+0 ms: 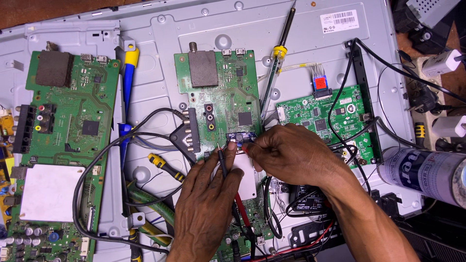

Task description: The person uses a multimeter to test various points on several green circuit boards laid out on a workbench. They move the multimeter probes between different components and connectors on the boards, checking electrical readings displayed on the multimeter's screen.

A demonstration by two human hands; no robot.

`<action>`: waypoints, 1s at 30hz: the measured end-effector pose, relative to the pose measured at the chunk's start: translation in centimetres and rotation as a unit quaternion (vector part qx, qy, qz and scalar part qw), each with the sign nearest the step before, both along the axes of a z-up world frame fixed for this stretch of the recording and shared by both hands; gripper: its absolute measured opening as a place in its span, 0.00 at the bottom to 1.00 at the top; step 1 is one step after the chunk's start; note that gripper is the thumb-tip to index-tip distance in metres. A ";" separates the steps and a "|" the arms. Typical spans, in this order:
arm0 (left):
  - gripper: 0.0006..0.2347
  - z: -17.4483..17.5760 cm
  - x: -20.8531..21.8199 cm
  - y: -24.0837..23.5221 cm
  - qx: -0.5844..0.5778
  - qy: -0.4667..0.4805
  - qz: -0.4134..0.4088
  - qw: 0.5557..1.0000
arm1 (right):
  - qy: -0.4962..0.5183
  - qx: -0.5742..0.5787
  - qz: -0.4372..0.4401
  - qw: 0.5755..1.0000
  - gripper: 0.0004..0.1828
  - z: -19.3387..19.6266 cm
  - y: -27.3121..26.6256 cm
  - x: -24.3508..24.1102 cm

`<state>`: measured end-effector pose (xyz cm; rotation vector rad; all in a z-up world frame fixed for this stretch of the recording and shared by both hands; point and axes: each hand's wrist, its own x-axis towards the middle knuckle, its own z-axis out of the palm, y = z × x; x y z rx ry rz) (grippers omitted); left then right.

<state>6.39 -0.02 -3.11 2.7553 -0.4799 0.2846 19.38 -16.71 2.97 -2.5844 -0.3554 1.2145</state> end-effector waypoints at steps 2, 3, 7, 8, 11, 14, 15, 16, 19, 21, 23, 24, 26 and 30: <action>0.08 0.0 0.0 0.0 -0.006 -0.001 -0.001 1.000 | -0.004 0.008 0.003 1.000 0.18 -0.2 -0.2 -0.1; 0.07 0.0 0.1 0.0 -0.012 -0.003 -0.002 1.000 | -0.010 0.017 0.008 1.000 0.20 -0.3 -0.2 -0.2; 0.08 0.0 0.0 0.0 -0.018 -0.012 -0.002 1.000 | -0.002 0.016 0.008 1.000 0.20 0.0 0.3 -0.4; 0.07 0.0 0.1 0.0 -0.015 -0.006 -0.004 1.000 | 0.008 0.019 0.005 1.000 0.21 0.0 0.4 -0.5; 0.07 0.1 0.1 0.0 -0.017 -0.005 -0.006 1.000 | 0.034 0.010 -0.009 0.999 0.26 0.4 0.9 -0.4; 0.07 0.3 0.0 0.1 -0.020 -0.001 -0.006 1.000 | 0.070 -0.011 -0.038 0.997 0.30 1.1 1.6 -0.3; 0.07 0.3 0.1 0.0 -0.022 0.005 -0.007 1.000 | 0.089 -0.022 -0.058 0.994 0.31 1.3 1.7 -0.2; 0.07 0.4 0.1 0.0 -0.023 0.003 -0.006 1.000 | 0.087 -0.022 -0.057 0.994 0.31 1.4 1.7 0.0; 0.06 0.5 0.0 0.0 -0.015 -0.017 -0.013 1.000 | 0.111 -0.009 -0.080 0.991 0.29 1.6 1.8 0.4; 0.07 0.3 -0.1 0.0 0.008 -0.015 -0.012 1.000 | 0.095 -0.048 -0.047 0.993 0.31 1.8 1.9 0.6; 0.08 0.3 0.0 -0.1 0.018 -0.025 -0.010 0.999 | 0.096 -0.042 -0.041 0.994 0.31 1.7 1.8 0.6; 0.08 0.3 0.0 -0.1 0.029 -0.033 -0.008 0.999 | 0.098 -0.036 -0.035 0.994 0.32 1.5 1.8 0.6; 0.08 0.4 -0.2 -0.1 0.031 -0.034 -0.011 0.999 | 0.096 -0.039 -0.034 0.994 0.32 1.6 1.9 0.5; 0.08 0.0 -0.1 -0.1 0.041 -0.035 -0.010 0.998 | 0.094 -0.026 -0.021 0.995 0.32 1.5 1.7 0.8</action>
